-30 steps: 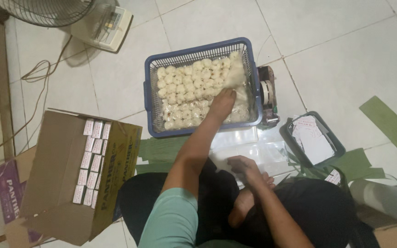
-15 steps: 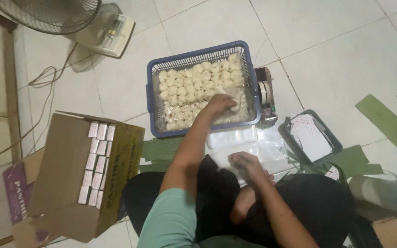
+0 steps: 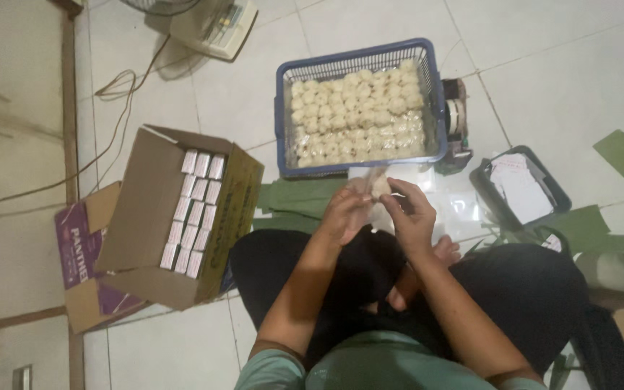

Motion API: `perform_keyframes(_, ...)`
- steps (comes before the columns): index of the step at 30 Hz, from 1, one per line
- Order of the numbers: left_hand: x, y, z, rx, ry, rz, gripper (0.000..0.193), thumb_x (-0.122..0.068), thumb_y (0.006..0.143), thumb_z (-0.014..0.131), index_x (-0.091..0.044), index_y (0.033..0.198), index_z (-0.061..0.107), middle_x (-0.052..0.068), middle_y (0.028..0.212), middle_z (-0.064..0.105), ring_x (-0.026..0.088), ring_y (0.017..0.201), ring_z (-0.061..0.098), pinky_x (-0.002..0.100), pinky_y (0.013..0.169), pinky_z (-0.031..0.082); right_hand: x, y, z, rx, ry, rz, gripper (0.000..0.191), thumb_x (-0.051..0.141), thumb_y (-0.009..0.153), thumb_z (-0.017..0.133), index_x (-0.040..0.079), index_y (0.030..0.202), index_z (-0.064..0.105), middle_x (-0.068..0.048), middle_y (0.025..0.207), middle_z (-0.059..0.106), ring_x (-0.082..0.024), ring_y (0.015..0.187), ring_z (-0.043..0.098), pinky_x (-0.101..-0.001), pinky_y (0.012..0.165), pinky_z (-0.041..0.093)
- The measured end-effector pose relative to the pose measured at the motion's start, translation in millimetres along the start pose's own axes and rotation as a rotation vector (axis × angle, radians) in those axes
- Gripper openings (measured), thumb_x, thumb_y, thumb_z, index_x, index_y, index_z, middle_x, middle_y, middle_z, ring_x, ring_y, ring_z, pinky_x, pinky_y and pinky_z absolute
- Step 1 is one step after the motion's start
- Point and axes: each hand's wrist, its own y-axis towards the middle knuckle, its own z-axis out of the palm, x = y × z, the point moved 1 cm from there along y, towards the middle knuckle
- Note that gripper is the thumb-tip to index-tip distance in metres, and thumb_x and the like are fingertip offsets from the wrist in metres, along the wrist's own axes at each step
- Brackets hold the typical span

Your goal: The person sits on the floor and wraps small white blocks in green leaf pieces, folding the leaf around each block by hand. The wrapped blocks are placed into a plastic basket, and a box of finished wrapped items sits nearby.

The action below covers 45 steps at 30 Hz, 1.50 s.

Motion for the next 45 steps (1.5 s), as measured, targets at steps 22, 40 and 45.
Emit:
perform_keyframes(22,-4,-73,63,-0.335,0.434,0.435,0.061,-0.001,0.095,0.066,0.005,0.148,0.035,0.018,0.129,0.059,0.021,0.114,0.061,0.035,0.097,0.053,72,-47,20,0.026,-0.536,-0.228,0.034,0.007,0.089,0.082,0.001,0.119,0.067,-0.015,0.113,0.066,-0.024,0.103,0.065,-0.0327,0.093,0.052)
perform_keyframes(40,22,-52,35,-0.168,0.389,0.218,0.046,-0.007,0.103,0.059,0.007,0.145,0.052,0.019,0.142,0.063,0.021,0.128,0.066,0.035,0.113,0.052,37,-54,8,0.181,-0.407,-0.087,0.039,0.004,0.097,0.070,0.000,0.135,0.062,-0.015,0.133,0.067,-0.021,0.116,0.068,-0.0334,0.101,0.055)
perform_keyframes(45,58,-41,0,-0.324,0.210,0.210,0.037,-0.007,0.104,0.064,0.005,0.137,0.054,0.020,0.119,0.066,0.029,0.107,0.065,0.044,0.097,0.053,3,-42,-5,0.036,-0.568,-0.275,0.061,0.010,0.083,0.079,-0.003,0.137,0.056,-0.026,0.135,0.057,-0.034,0.125,0.056,-0.0384,0.102,0.049)
